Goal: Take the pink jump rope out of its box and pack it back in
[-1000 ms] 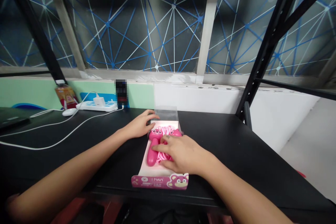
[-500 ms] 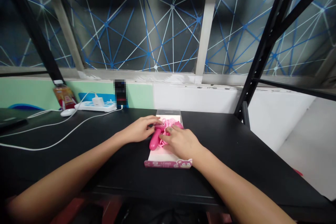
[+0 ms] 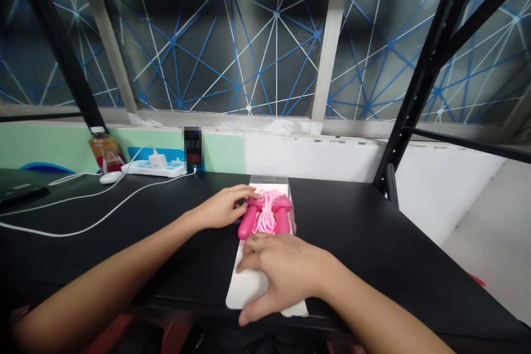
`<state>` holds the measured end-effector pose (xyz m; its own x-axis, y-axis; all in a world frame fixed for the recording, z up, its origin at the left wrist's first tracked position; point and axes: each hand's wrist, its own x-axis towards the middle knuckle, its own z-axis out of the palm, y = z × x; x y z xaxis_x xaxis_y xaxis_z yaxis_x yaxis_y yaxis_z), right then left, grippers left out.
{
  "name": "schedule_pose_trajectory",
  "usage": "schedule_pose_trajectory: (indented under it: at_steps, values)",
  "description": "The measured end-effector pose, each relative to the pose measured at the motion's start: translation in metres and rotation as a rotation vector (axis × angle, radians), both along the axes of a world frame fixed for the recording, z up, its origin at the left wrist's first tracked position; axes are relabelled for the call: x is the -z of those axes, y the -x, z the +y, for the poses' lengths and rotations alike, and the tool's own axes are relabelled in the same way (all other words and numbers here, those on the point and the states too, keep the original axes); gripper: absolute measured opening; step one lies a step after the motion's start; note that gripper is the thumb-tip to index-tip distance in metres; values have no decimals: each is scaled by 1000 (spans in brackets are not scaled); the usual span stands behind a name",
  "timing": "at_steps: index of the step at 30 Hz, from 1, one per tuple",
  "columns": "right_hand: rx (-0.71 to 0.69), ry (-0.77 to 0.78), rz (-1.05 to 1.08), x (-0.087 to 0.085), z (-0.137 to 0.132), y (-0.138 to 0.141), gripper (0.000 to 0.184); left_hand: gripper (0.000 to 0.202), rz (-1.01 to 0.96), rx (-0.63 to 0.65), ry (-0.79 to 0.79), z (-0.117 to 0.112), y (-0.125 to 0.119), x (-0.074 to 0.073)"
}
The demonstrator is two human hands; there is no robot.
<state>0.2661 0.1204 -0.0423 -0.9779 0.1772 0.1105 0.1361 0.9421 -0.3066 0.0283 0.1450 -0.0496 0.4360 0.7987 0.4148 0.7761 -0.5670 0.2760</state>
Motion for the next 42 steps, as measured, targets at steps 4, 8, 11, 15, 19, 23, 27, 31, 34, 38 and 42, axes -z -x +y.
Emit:
schedule_pose_trajectory:
  at_steps: [4,8,11,15,19,23,27,31,34,38,42]
  values:
    - [59,2,-15,1,8,0,61,45,-8,-10,2,-1,-3,0]
    - [173,-15,-15,6,21,0,61,44,6,-13,-13,-3,-5,1]
    - [236,-48,-20,9,28,-2,63,38,9,-20,-34,-4,-7,3]
    - [205,-13,-30,4,26,-8,64,37,-7,-24,-40,-4,-6,2]
    - [125,29,61,-11,26,-14,43,39,-39,-20,-15,-7,-1,-3]
    - [310,-93,284,-16,42,-19,22,36,-58,11,20,-10,2,-9]
    - [450,-155,237,-4,58,-24,39,31,-80,22,72,-10,1,-13]
    - [511,-161,213,5,64,-24,43,25,-70,20,89,-11,-1,-15]
    - [551,-183,224,5,66,-23,39,47,-15,33,103,-15,-2,-16]
    - [538,-142,206,1,68,-29,41,53,19,18,91,-15,-4,-16]
    - [440,-44,132,-6,73,-38,53,31,12,2,32,-10,-5,-13]
